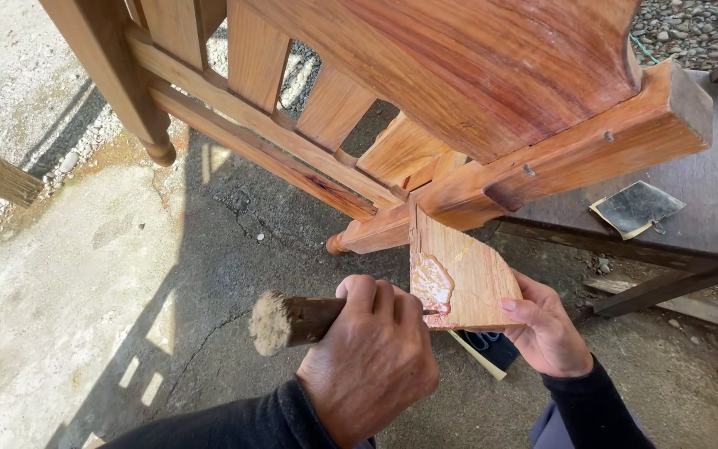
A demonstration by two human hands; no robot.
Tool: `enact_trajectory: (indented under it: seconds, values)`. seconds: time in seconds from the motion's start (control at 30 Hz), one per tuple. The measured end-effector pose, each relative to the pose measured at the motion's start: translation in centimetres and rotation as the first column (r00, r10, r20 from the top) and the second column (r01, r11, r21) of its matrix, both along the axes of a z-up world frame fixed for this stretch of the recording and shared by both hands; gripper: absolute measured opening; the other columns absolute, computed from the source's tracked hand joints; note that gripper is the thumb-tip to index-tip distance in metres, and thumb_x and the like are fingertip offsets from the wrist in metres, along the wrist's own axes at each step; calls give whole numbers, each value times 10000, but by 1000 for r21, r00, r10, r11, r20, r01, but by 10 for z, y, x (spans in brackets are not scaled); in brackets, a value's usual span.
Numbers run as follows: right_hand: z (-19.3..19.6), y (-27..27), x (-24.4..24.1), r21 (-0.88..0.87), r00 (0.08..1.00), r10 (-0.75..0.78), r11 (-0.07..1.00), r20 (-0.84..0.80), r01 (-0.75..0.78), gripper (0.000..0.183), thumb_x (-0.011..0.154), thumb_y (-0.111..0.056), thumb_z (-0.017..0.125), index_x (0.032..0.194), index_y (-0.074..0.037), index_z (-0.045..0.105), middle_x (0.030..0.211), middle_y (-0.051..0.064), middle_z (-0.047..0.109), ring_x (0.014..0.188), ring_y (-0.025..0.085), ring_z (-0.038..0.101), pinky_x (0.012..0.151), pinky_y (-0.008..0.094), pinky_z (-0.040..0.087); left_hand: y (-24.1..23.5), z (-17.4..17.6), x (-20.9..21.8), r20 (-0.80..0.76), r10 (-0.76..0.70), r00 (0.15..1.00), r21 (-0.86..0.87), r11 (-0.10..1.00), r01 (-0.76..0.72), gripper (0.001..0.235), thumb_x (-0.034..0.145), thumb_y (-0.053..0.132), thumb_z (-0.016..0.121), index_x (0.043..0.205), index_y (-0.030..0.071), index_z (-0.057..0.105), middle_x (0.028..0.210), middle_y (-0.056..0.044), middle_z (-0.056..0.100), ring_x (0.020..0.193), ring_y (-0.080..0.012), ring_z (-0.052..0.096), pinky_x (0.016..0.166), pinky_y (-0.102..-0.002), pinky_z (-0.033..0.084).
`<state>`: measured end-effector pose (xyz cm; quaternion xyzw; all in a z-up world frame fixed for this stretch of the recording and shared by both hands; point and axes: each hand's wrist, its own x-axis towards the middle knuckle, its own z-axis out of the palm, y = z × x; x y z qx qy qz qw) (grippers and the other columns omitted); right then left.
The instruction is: The person applies glue to the joints of a wooden chair using a small metal tool. They repeatedly scoop glue from a wooden palette and spread it into the gaps between the chair's frame and backrest.
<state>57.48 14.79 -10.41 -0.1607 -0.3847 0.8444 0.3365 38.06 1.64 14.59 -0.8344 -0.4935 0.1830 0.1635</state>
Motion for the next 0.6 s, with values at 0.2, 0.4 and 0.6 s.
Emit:
enact_trajectory:
  seconds: [0.2,0.4,0.6]
  values:
    - [-3,-4,-1,-2,1000,-27,1000,16,27,720,917,-127,595,1533,133,326,1363,277,600,1200,279,645,1011,462,547,6,-5,9,8,41,999,-139,990,-40,275,787,221,698,708,-39,738,656,-179,595,584,-311,606,590,-494,432]
    - [4,-5,-1,-9,999,-46,999,18,46,727,914,-127,601,1539,123,326,1382,260,593,1209,269,640,1014,450,542,12,-7,11,44,56,997,-171,984,-48,260,781,227,720,688,-15,739,640,-145,579,586,-301,597,582,-500,417]
    - [-3,-3,-1,-15,999,-35,999,10,35,712,916,-110,594,1535,122,328,1372,260,595,1191,271,650,1002,459,550,16,-14,9,32,58,998,-183,982,-51,230,779,222,724,686,13,743,655,-138,579,604,-295,603,590,-494,417]
